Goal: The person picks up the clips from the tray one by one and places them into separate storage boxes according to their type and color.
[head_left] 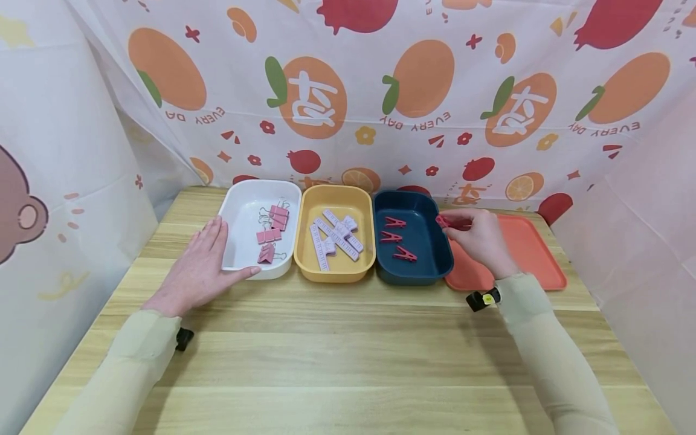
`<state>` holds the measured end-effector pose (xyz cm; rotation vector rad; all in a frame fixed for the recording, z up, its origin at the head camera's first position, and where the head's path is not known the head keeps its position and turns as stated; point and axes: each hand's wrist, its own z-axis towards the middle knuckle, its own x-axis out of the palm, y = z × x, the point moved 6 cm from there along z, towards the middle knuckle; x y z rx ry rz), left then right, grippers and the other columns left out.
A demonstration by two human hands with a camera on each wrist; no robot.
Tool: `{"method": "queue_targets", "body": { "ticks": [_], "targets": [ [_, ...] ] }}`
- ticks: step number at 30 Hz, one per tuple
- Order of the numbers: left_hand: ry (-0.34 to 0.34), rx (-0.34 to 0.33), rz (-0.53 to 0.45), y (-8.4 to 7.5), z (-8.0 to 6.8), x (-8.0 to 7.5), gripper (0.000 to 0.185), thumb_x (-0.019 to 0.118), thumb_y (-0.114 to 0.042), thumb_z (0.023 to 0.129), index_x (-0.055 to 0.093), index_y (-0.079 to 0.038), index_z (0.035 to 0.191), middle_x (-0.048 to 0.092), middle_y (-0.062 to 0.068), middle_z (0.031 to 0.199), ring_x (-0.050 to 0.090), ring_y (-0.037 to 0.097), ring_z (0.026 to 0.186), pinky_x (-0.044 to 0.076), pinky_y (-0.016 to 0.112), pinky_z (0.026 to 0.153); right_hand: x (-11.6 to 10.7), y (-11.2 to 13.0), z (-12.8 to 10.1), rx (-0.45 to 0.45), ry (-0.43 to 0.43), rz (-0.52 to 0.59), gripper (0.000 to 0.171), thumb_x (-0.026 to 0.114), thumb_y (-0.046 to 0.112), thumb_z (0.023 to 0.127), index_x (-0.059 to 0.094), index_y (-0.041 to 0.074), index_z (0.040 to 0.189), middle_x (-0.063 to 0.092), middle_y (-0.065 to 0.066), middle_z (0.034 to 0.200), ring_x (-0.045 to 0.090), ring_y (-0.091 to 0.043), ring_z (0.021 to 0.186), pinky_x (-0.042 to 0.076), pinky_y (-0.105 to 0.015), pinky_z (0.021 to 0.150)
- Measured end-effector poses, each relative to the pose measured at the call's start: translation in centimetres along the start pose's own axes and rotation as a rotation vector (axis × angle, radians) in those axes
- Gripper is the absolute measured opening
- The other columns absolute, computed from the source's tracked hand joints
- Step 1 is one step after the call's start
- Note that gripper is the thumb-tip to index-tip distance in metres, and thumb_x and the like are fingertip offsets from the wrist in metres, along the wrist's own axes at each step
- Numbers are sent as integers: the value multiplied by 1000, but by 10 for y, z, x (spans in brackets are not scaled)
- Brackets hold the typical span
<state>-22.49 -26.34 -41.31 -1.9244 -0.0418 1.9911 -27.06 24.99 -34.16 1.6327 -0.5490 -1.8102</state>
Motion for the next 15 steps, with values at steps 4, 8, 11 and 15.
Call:
{"method": "queue_targets", "body": {
  "ticks": [4, 8, 11, 15],
  "targets": [
    [-4, -1, -4, 0, 0, 0, 122, 56, -76, 89, 2, 9, 158, -4, 26, 166, 0, 43, 152, 0, 54, 123, 3, 0, 5, -10, 8, -9, 31, 74, 5, 94, 73, 7, 126, 73, -11, 114, 71, -27, 99, 61, -42, 82],
    [-9, 1, -5, 0, 0, -1, 122, 56, -76, 89, 2, 9, 158, -3, 27, 166, 0, 43, 152, 0, 55, 122, 7, 1, 12, -16, 15, 0, 31, 73, 4, 94, 73, 7, 125, 74, -10, 113, 71, -25, 98, 61, -42, 82],
    [-14, 5, -5, -1, -1, -1, 121, 56, -75, 89, 3, 9, 158, -3, 27, 166, 0, 43, 152, 0, 55, 122, 11, 2, 16, -11, 28, -1, 31, 73, 3, 94, 72, 6, 126, 73, -11, 114, 70, -26, 98, 62, -42, 81],
    [-20, 5, -7, -1, -2, -1, 121, 57, -75, 89, 4, 9, 158, -2, 28, 166, 1, 44, 152, 0, 56, 122, 16, 2, 22, -11, 45, -33, 32, 73, 3, 95, 72, 6, 126, 73, -12, 112, 70, -27, 96, 62, -41, 78]
  ]
}}
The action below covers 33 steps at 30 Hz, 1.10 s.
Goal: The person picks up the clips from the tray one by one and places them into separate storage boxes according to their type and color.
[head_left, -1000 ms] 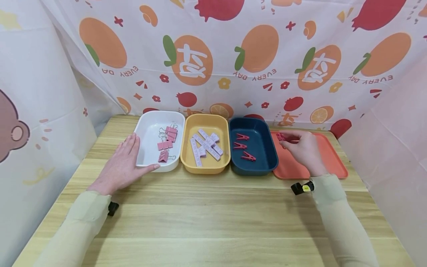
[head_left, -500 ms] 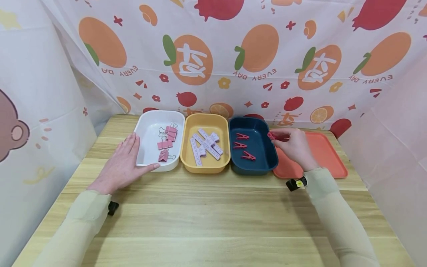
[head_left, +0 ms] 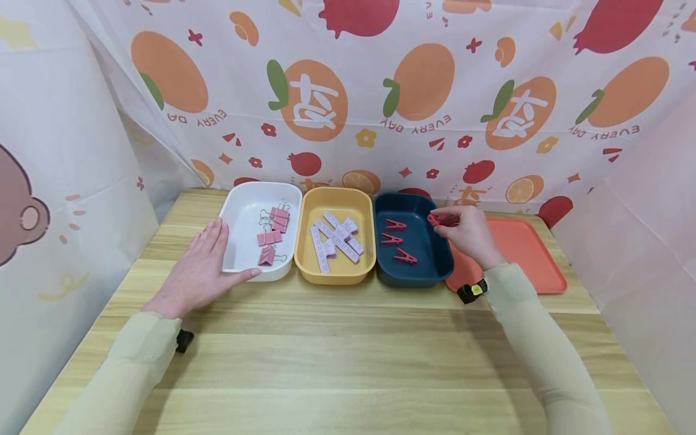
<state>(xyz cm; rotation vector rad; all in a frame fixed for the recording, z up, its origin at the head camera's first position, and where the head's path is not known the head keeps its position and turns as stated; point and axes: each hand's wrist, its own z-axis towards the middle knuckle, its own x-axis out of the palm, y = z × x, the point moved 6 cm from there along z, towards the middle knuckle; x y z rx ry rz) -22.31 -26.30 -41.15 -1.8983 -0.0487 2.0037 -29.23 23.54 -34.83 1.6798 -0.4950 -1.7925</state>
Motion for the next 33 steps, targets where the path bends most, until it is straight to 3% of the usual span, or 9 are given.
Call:
{"method": "queue_targets", "body": {
  "ticks": [12, 20, 33],
  "targets": [
    [0, 0, -8, 0, -1, 0, 121, 57, -75, 89, 3, 8, 159, -2, 27, 166, 0, 43, 152, 0, 55, 122, 15, 1, 12, -33, -6, -52, 31, 76, 3, 92, 74, 6, 123, 72, -14, 109, 69, -28, 94, 62, -42, 77],
    [4, 0, -14, 0, 0, 1, 120, 57, -74, 90, 3, 8, 159, -3, 26, 166, -2, 42, 153, -1, 54, 122, 23, -1, 15, -24, 27, -49, 49, 77, 5, 91, 63, 3, 138, 67, -21, 125, 66, -37, 108, 56, -52, 93],
    [-7, 4, -10, 0, 0, 1, 120, 57, -73, 90, 3, 8, 159, -1, 27, 166, -1, 43, 152, 0, 55, 122, 19, 0, 6, -29, 16, -28, 46, 76, 13, 93, 64, 2, 136, 67, -19, 127, 63, -41, 115, 55, -54, 94]
  ]
}}
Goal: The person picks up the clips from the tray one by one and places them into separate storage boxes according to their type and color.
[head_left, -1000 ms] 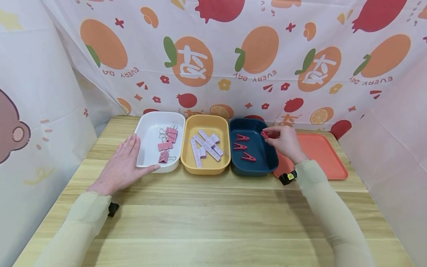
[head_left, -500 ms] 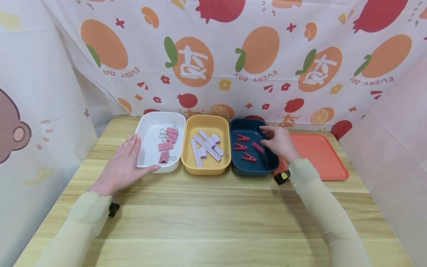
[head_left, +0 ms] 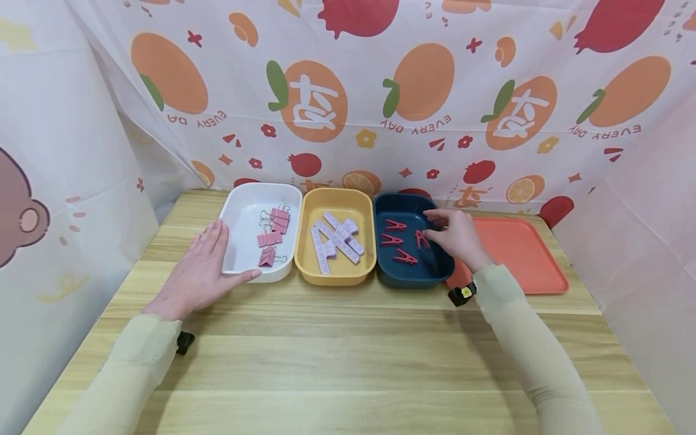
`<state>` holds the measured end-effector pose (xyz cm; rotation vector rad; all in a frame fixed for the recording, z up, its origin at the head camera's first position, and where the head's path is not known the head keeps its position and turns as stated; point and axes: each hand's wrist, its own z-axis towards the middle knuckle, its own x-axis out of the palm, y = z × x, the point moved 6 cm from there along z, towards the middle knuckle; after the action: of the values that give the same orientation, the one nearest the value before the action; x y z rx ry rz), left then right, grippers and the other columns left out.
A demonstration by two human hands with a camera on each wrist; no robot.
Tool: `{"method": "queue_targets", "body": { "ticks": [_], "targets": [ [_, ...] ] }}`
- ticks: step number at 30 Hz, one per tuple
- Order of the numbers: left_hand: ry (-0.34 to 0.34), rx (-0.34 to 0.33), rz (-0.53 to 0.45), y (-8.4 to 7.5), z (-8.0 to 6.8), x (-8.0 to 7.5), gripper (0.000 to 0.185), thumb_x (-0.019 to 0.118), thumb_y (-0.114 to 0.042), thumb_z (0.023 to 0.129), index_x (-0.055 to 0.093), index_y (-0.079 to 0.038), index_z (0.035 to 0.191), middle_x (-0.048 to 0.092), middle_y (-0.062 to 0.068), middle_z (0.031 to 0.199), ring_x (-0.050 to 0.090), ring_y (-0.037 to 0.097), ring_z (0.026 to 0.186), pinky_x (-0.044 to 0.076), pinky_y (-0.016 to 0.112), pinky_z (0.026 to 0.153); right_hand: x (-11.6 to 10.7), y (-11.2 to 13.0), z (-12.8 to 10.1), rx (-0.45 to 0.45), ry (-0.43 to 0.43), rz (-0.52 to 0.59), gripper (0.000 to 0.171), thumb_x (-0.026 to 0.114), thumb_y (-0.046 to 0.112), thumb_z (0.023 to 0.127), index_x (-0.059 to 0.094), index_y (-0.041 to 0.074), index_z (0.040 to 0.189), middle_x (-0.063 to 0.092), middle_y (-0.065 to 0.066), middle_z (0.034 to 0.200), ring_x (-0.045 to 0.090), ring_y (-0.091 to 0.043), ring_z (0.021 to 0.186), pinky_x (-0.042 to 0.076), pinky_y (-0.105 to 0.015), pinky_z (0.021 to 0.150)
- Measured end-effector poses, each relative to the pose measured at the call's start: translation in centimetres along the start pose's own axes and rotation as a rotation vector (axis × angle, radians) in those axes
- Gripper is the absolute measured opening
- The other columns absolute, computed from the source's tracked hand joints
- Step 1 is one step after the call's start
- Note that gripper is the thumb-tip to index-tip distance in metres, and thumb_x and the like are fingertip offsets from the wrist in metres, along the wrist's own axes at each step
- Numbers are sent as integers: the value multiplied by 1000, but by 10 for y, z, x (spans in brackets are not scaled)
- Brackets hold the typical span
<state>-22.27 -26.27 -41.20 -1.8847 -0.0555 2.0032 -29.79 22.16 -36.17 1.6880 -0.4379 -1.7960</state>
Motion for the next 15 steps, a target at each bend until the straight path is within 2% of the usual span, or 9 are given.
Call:
{"method": "queue_targets", "body": {
  "ticks": [8, 15],
  "targets": [
    [0, 3, 2, 1, -4, -2, 120, 57, -73, 90, 3, 7, 159, -2, 26, 166, -1, 42, 153, -1, 54, 123, 2, 1, -7, 13, -16, 27, 48, 78, 18, 93, 65, 6, 137, 66, -16, 130, 63, -39, 115, 56, -52, 93],
    [5, -8, -18, 1, -3, -4, 122, 58, -75, 88, 1, 5, 160, -2, 25, 167, -1, 41, 153, -4, 52, 123, -3, 8, -8, -39, -45, 32, 49, 79, 26, 93, 66, 5, 135, 68, -18, 125, 65, -37, 113, 55, -51, 95]
  ]
}}
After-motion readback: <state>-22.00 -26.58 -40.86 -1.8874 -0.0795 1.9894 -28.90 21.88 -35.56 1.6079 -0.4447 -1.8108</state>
